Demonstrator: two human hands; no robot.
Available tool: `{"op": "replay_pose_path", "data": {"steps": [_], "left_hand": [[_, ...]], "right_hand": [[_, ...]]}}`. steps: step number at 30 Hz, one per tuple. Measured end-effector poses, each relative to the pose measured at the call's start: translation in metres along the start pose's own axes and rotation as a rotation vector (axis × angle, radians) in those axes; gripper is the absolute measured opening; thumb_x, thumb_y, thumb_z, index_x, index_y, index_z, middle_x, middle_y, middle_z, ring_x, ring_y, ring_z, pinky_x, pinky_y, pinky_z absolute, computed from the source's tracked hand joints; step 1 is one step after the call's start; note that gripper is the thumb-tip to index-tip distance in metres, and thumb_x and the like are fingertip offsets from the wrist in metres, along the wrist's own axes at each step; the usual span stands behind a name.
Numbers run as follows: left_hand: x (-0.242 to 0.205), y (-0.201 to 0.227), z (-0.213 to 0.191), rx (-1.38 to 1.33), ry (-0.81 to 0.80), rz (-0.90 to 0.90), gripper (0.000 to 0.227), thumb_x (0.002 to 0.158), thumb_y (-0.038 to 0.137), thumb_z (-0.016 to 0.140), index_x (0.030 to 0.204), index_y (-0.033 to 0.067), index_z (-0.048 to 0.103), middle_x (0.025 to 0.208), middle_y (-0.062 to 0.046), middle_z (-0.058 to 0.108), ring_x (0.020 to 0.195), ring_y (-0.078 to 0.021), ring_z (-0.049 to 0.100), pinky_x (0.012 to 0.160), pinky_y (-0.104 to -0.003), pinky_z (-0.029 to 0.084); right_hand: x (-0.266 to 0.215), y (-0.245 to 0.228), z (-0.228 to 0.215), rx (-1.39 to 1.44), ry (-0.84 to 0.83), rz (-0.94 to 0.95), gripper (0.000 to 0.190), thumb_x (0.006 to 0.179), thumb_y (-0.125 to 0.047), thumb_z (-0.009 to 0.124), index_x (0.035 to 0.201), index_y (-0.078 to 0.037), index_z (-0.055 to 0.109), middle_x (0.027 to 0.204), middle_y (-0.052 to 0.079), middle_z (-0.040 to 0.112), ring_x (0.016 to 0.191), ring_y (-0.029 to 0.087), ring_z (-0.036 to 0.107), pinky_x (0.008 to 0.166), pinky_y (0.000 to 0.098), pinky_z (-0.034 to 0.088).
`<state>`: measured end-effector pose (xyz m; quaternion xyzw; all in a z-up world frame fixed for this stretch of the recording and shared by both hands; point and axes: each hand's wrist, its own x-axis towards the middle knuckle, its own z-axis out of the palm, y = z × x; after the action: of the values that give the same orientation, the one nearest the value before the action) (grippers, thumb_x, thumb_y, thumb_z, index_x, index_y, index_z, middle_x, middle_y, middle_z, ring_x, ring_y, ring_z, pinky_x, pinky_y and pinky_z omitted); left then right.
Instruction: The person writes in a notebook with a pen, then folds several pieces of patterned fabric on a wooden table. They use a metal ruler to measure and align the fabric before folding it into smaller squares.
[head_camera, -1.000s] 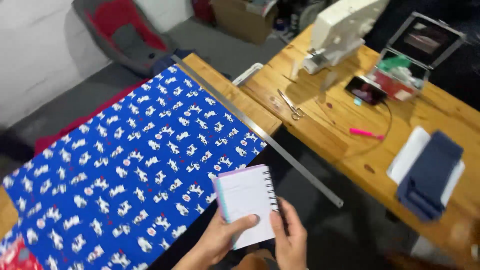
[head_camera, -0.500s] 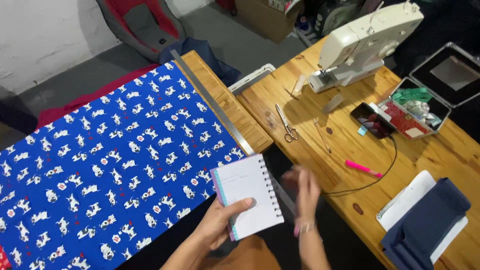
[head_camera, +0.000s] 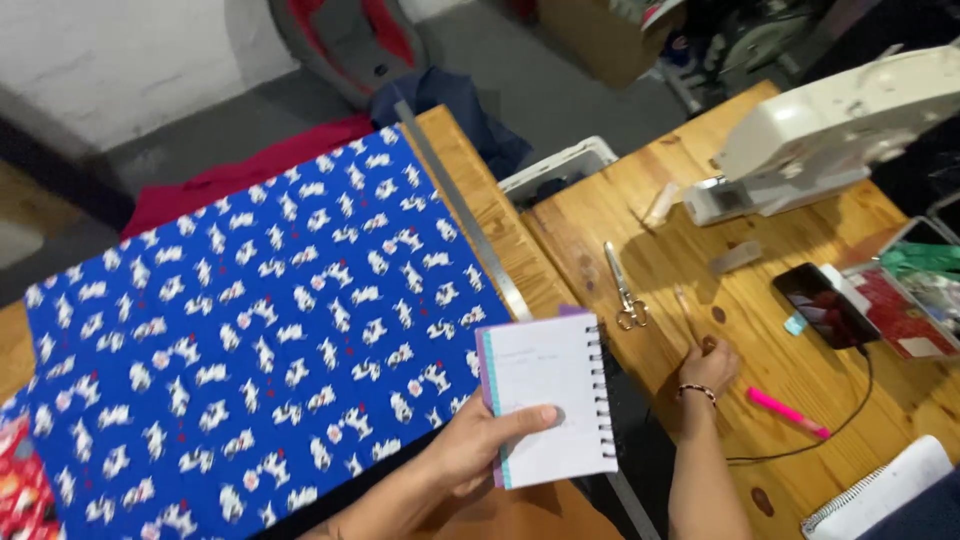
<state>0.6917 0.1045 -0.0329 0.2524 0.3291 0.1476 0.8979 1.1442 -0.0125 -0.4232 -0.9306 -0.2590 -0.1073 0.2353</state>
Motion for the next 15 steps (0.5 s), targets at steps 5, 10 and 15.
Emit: {"op": "replay_pose_path", "data": {"steps": [5, 10, 15], "left_hand": [[-0.002, 0.010, 0.009, -0.025, 0.038, 0.031, 0.068, 0.072, 0.015, 0.082, 0.136, 0.0067, 0.060, 0.130, -0.019, 0.072, 0.113, -0.0331, 0.071, 0.094, -0.047, 0.062], [0.009, 0.006, 0.014, -0.097, 0.076, 0.090, 0.065, 0.075, 0.013, 0.080, 0.137, 0.0059, 0.061, 0.132, -0.020, 0.072, 0.112, -0.0331, 0.072, 0.093, -0.046, 0.062], [0.013, 0.001, 0.019, -0.018, 0.040, 0.204, 0.063, 0.079, 0.019, 0.079, 0.137, 0.0065, 0.060, 0.131, -0.018, 0.072, 0.109, -0.0297, 0.072, 0.088, -0.044, 0.063]], "right_hand": [[0.000, -0.033, -0.029, -0.038, -0.196, 0.137, 0.019, 0.098, -0.012, 0.065, 0.115, -0.016, 0.073, 0.109, 0.018, 0.072, 0.105, 0.042, 0.065, 0.088, 0.0547, 0.047], [0.008, -0.117, -0.089, 0.620, 0.075, 0.079, 0.015, 0.105, -0.002, 0.055, 0.115, -0.001, 0.066, 0.111, 0.013, 0.070, 0.103, 0.026, 0.064, 0.091, 0.0385, 0.048], [-0.073, -0.331, -0.337, 1.566, 0.094, 0.147, 0.018, 0.107, 0.001, 0.047, 0.108, -0.013, 0.058, 0.111, 0.005, 0.057, 0.097, 0.016, 0.054, 0.089, 0.0273, 0.055]]}}
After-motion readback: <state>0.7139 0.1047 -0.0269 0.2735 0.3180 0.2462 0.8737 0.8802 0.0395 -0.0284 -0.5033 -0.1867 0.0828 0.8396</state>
